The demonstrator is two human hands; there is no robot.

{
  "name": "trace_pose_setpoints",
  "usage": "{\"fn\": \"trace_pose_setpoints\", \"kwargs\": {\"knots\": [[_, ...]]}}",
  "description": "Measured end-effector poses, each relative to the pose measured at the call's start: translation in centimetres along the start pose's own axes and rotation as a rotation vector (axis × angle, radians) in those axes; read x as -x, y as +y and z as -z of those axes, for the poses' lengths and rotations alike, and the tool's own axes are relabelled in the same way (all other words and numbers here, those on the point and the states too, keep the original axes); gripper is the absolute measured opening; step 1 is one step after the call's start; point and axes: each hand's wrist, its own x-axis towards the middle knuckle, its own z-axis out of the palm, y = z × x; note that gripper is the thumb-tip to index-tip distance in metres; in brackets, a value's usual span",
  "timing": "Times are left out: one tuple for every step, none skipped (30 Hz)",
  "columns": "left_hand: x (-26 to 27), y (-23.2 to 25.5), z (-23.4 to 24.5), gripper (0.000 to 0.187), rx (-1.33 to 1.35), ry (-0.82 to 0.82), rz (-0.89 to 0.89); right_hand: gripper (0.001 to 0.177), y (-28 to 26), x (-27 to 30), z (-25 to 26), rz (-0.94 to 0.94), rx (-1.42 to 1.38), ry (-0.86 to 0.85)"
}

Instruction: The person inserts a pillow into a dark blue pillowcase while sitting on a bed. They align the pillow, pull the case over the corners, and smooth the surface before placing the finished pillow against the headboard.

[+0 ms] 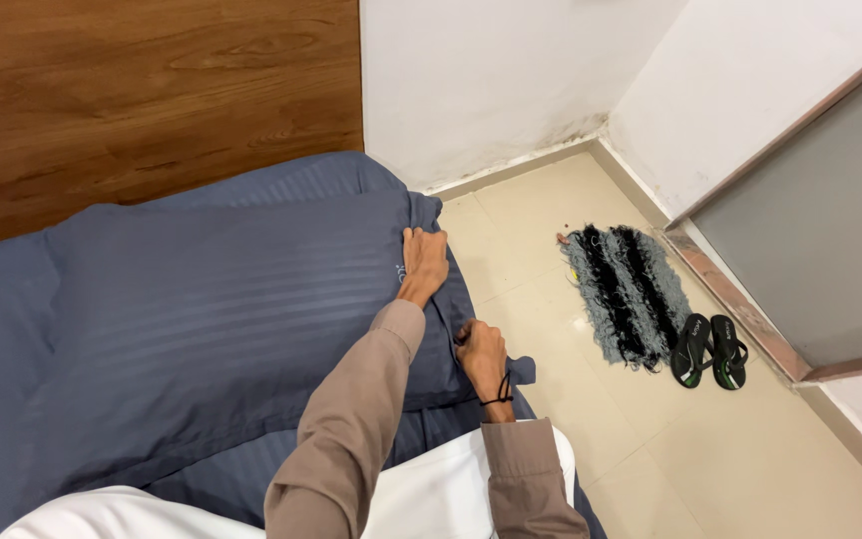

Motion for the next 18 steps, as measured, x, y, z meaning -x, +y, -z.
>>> {"fn": "trace_pose_setpoints", "kwargs": {"knots": [[-0.1, -0.1, 0.8, 0.009, 0.107, -0.028, 0.028, 0.018, -0.1, -0.1, 0.3, -0.002, -0.027, 0.032], [-0.1, 0.1, 1.6, 0.011, 0.164, -0.040, 0.040, 0.018, -0.3, 0.1, 0.5, -0.008, -0.057, 0.061], [-0.2, 0.2, 2.6, 0.014, 0.222, -0.052, 0.053, 0.018, -0.6, 0.2, 0.8, -0.030, -0.081, 0.063], [-0.6, 0.5, 3.4, 0.018, 0.281, -0.058, 0.064, 0.019, -0.7, -0.1, 1.3, -0.048, -0.102, 0.068], [-0.7, 0.6, 4.0, 0.018, 0.322, -0.086, 0.087, 0.020, -0.8, -0.1, 1.8, -0.066, -0.123, 0.073], [-0.9, 0.8, 4.5, 0.017, 0.364, -0.111, 0.110, 0.018, -0.8, -0.1, 2.3, -0.056, -0.201, 0.057], [-1.0, 0.8, 4.8, 0.017, 0.406, -0.137, 0.132, 0.016, -0.7, -0.1, 2.8, -0.047, -0.279, 0.041], [-0.8, 0.6, 4.9, 0.016, 0.378, -0.118, 0.104, 0.016, -0.7, 0.0, 3.0, -0.040, -0.358, 0.023], [-0.6, 0.3, 4.9, 0.016, 0.349, -0.099, 0.076, 0.018, -0.7, 0.1, 3.1, -0.016, -0.357, 0.038], [-0.5, -0.1, 4.7, 0.016, 0.319, -0.080, 0.048, 0.020, -0.8, 0.1, 3.1, 0.008, -0.356, 0.052], [-0.3, -0.2, 4.4, 0.021, 0.248, -0.075, 0.039, 0.022, -0.9, 0.1, 3.1, 0.033, -0.355, 0.067], [-0.3, -0.1, 4.2, 0.027, 0.176, -0.068, 0.027, 0.019, -1.0, 0.2, 3.0, 0.102, -0.343, 0.062], [-0.4, -0.1, 4.2, 0.033, 0.103, -0.060, 0.016, 0.016, -1.3, 0.3, 3.0, 0.171, -0.330, 0.057], [-0.6, 0.0, 4.0, 0.034, 0.099, -0.079, 0.044, 0.014, -1.4, 0.3, 3.0, 0.240, -0.314, 0.053], [-0.8, 0.1, 3.8, 0.035, 0.095, -0.097, 0.073, 0.013, -1.6, 0.3, 3.1, 0.200, -0.335, 0.000], [-0.8, 0.2, 3.5, 0.036, 0.093, -0.120, 0.101, 0.013, -1.7, 0.6, 3.2, 0.156, -0.354, -0.054], [-0.9, 0.2, 3.2, 0.028, 0.076, -0.090, 0.111, 0.013, -1.8, 0.7, 3.4, 0.113, -0.373, -0.108], [-1.1, 0.0, 3.0, 0.022, 0.059, -0.061, 0.120, 0.012, -1.8, 0.6, 3.6, 0.134, -0.382, -0.111]]}}
